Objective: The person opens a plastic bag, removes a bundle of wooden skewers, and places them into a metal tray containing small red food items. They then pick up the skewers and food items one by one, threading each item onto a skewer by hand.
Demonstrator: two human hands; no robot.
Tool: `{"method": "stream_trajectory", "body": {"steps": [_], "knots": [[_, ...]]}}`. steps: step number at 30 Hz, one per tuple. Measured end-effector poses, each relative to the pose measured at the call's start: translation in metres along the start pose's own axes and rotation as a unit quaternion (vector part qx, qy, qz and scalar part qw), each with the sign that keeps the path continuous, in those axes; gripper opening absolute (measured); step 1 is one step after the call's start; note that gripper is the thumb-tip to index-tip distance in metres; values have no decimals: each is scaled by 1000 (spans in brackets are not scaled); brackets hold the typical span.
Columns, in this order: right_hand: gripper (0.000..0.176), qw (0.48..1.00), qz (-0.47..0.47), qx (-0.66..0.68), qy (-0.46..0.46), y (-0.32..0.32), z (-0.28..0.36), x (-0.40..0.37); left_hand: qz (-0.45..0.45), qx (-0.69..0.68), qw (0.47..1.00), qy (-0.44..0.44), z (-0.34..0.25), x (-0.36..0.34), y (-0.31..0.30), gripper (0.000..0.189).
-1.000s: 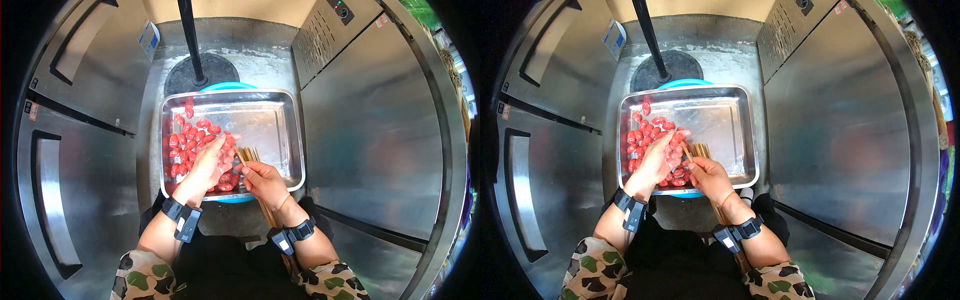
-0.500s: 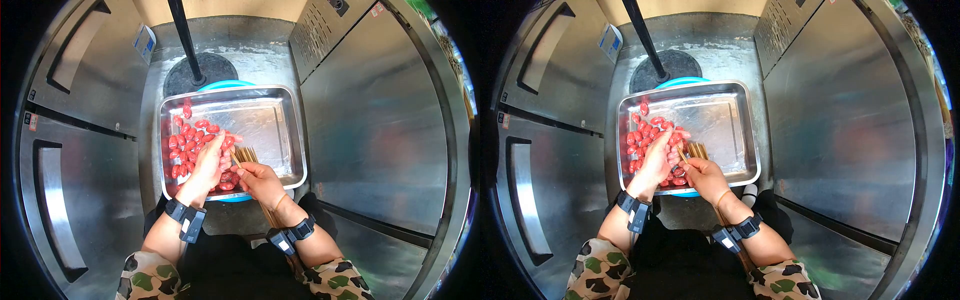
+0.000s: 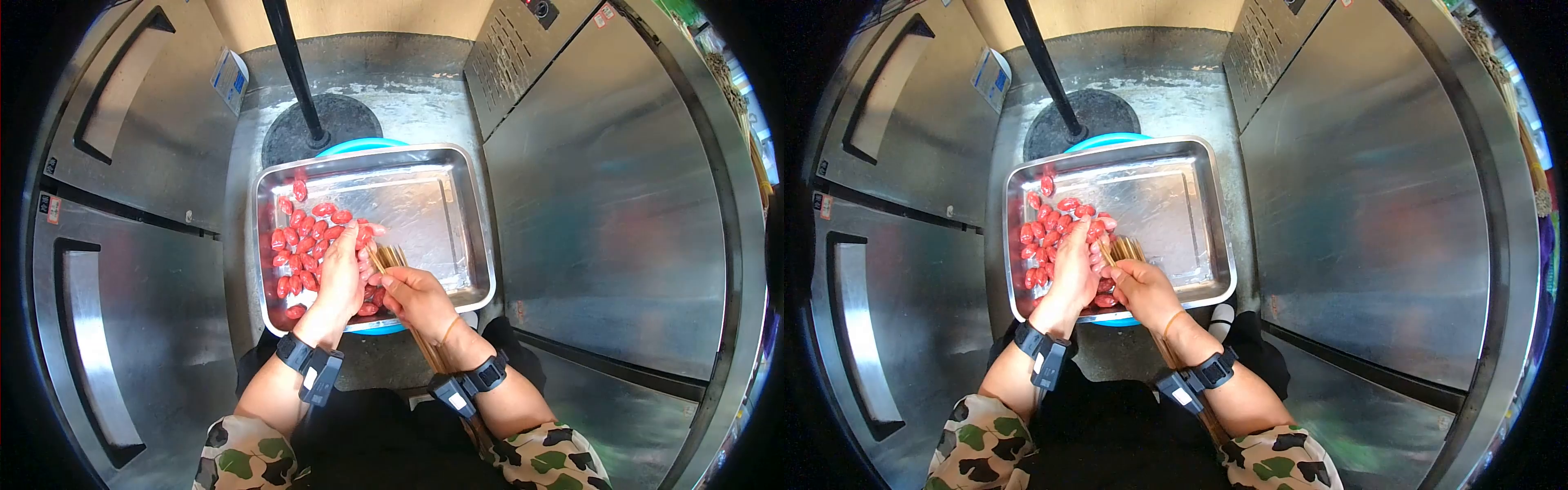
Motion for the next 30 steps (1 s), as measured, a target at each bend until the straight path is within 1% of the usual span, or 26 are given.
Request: {"method": "stream_trajectory", "body": {"steps": [2, 5, 7, 8, 9, 10, 11, 12, 13, 14, 15, 16, 17, 18, 19, 21, 22, 24, 26, 27, 30], "knots": [[22, 1000, -7, -18, -13, 1, 0, 1, -13, -17, 1000, -8, 0, 1, 0, 36], [21, 999, 3, -41, -27, -1, -6, 4, -7, -29, 999, -17, 1, 4, -4, 35], [20, 996, -6, -49, -67, 1, -19, 8, -30, -2, 999, -12, 4, 3, -14, 32], [20, 993, -27, -61, -96, -2, -19, 8, -22, 8, 1000, -11, 7, 7, -13, 31], [16, 994, -43, -57, -80, 1, -17, 8, 0, -15, 1000, -8, 11, 10, -20, 28], [12, 995, 7, 72, -75, -1, -34, 19, -19, -16, 1000, -11, 18, 17, -27, 29], [12, 993, 7, 43, -109, -2, -40, 25, -80, -3, 996, 29, 6, 5, -1, 30], [11, 990, 7, 12, -140, -3, -44, 32, -19, 24, 1000, 6, 6, 7, -9, 30], [13, 975, -3, -40, -219, 1, -43, 37, -2, 39, 999, 12, 13, 17, -25, 30], [15, 919, -55, -223, -319, 1, -51, 52, -19, 74, 996, 37, 9, 15, -23, 31], [15, 991, 12, -59, -119, 2, -38, 38, -55, 76, 994, 55, 13, 16, -23, 30], [15, 951, -65, -147, -265, -2, -39, 45, -97, 80, 989, 73, 14, 16, -23, 29], [16, 873, -176, -243, -384, -4, -42, 49, -102, 80, 986, 105, 11, 12, -10, 27], [16, 971, -59, -135, -189, 3, -28, 28, -112, 81, 981, 136, 8, 3, 1, 25], [17, 975, -72, -113, -180, 4, -22, 22, -126, 84, 974, 167, 6, -4, 8, 23], [19, 982, -90, -67, -153, 8, -23, 21, -42, 153, 978, 136, 19, 15, -25, 30], [19, 982, -92, -51, -155, 9, -23, 21, -1, 186, 975, 121, 22, 17, -29, 34], [19, 982, -101, -17, -157, 10, -26, 26, -47, 170, 974, 144, 28, 12, -26, 34], [18, 977, -105, -28, -186, 10, -35, 37, -81, 139, 972, 169, 26, 3, -10, 33], [18, 973, -106, -35, -201, 9, -33, 35, -145, 107, 963, 198, 27, -2, -1, 28], [17, 991, -68, -16, -112, 6, -30, 33, -58, 44, 993, 96, 29, 5, -9, 26]]}}
Point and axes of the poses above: each hand's wrist, its own x-axis towards the middle knuckle, its own y-axis out of the palm, z = x × y, the point moved 3 cm from there along x, towards the middle knuckle, and after that the axes turned 1 degree about -y, right-handed, at the moved point
